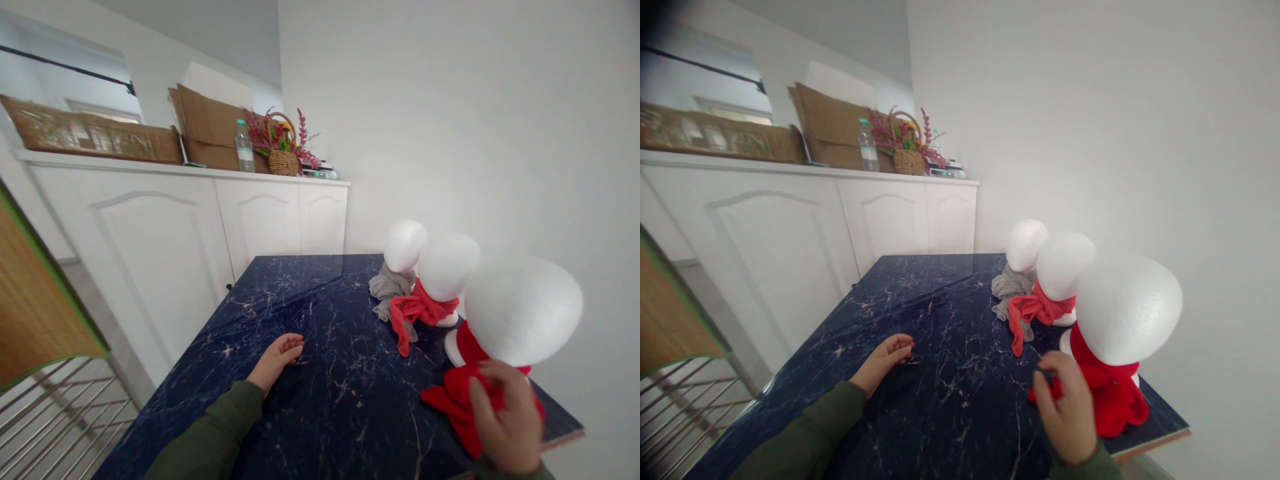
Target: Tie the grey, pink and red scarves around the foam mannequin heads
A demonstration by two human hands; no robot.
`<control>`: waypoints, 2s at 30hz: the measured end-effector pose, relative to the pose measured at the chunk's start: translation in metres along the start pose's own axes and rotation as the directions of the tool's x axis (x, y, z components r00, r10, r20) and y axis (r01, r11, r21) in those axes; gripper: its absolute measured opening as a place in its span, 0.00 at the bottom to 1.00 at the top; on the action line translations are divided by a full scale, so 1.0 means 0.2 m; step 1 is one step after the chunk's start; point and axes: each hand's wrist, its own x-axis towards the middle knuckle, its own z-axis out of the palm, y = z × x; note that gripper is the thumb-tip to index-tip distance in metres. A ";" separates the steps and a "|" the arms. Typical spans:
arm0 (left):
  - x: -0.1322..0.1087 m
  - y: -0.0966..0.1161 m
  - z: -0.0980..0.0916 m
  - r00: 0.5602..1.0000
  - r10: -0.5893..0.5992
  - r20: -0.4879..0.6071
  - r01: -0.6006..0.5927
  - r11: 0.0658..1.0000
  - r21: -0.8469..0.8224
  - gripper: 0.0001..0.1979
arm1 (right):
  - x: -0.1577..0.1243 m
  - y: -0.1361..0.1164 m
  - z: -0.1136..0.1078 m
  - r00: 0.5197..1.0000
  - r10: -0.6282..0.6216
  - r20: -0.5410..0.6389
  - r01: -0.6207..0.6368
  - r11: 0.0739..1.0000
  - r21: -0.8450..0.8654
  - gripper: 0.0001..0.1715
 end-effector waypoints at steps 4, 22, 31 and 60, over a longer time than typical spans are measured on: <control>0.00 -0.01 0.01 0.997 0.062 0.041 -0.066 0.991 0.114 0.11 | 0.00 -0.40 0.46 0.680 -0.044 0.732 -0.333 0.871 0.362 0.06; -0.05 0.01 0.06 0.963 -0.067 0.261 -0.003 0.966 0.257 0.12 | -0.19 -0.54 1.04 -0.004 -0.194 0.981 -0.996 0.091 0.014 0.21; -0.05 0.00 0.05 0.965 -0.068 0.252 -0.002 0.963 0.270 0.12 | -0.19 -0.55 1.03 -0.004 -0.173 0.985 -0.995 0.100 0.013 0.23; -0.05 -0.01 0.05 0.988 0.123 0.091 -0.149 0.914 0.378 0.09 | -0.20 -0.55 1.04 -0.005 -0.154 0.988 -0.995 0.103 0.010 0.26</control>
